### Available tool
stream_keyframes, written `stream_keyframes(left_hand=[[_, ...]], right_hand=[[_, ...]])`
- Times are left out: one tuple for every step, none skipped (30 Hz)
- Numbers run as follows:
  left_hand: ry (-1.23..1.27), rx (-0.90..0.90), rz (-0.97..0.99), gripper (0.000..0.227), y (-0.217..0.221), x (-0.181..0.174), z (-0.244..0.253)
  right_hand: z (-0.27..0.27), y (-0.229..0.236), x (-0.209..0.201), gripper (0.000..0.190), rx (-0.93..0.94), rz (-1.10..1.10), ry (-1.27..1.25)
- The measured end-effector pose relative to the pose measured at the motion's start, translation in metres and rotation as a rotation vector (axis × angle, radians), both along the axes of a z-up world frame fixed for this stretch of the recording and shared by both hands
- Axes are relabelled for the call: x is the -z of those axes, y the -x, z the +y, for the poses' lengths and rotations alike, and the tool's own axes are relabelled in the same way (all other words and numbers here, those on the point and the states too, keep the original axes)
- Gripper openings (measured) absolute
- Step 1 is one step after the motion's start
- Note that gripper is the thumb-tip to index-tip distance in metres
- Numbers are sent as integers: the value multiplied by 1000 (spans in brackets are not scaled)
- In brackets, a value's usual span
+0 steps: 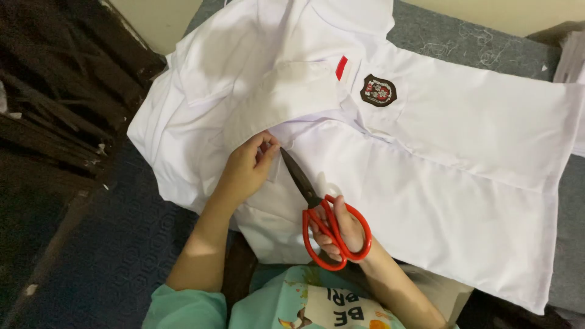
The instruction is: The person uses red-handled scissors to trim loose threads and excess fabric from the collar and sleeve areas of a white shirt. They repeatedly smooth the fabric with their hands to align the edges before cutting and then fold the shirt to inspect the work.
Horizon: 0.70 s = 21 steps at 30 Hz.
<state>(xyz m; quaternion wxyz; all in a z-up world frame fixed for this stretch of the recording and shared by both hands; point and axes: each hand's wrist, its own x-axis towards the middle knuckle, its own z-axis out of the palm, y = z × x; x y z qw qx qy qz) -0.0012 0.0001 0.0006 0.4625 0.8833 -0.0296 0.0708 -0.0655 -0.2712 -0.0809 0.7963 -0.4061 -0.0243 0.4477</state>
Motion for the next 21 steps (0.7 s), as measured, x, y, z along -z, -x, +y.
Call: stream_keyframes(left_hand=[[-3,4,-24,8,1,-1,0],[-5,11,-53,7,0,-2,-1],[-5,17,-57,7,3,-10,-3],[-40,24,-102,6,4,-17,-8],[-74,31,-148,6,5,-23,-13],[-69,48,-154,6,7,-38,-23],[14,137,-55,2,10,-52,-34],[97,229,50,5,13,-65,-46],[102,250,50,5,8,-70,-61],[63,323,88,5,3,-74,-78],[23,396,124,9,-1,-79,-95],[30,414,120,9,-14,-72,-114],[36,463,39,6,-27,-66,-135],[41,508,-45,5,-41,-60,-155],[47,524,-52,5,-61,-66,-177],[-18,533,-43,6,-78,-71,-199],[-83,542,-34,9,-96,-76,-221],[-79,553,-37,9,-128,-64,-239],[-127,520,-119,10,-160,-52,-259],[-177,486,-203,11,-193,-42,-279],[-176,495,-210,11,-225,-28,-291]], right_hand=[[-14,4,15,97,23,-88,34],[-28,6,29,92,50,-180,69],[-41,5,-19,92,55,-185,70],[-55,4,-68,79,50,-277,306],[-69,3,-116,68,45,-367,543],[-95,3,-124,68,62,-367,550],[-122,2,-131,47,76,-453,879],[-150,5,-138,27,86,-521,1212],[-165,8,-150,27,103,-510,1223],[-182,11,-163,24,231,-512,1425],[-198,15,-175,22,363,-509,1625],[-208,16,-182,22,377,-499,1639],[-218,18,-190,34,441,-349,1751],[-227,17,-197,47,507,-197,1854],[-244,21,-191,47,522,-188,1862],[-261,24,-184,52,567,-192,1897],[-278,28,-177,57,611,-196,1931],[-289,29,-171,57,620,-188,1937],[-300,30,-166,57,648,-168,1934],[-311,29,-161,58,680,-150,1926],[-324,31,-148,58,692,-144,1928]])
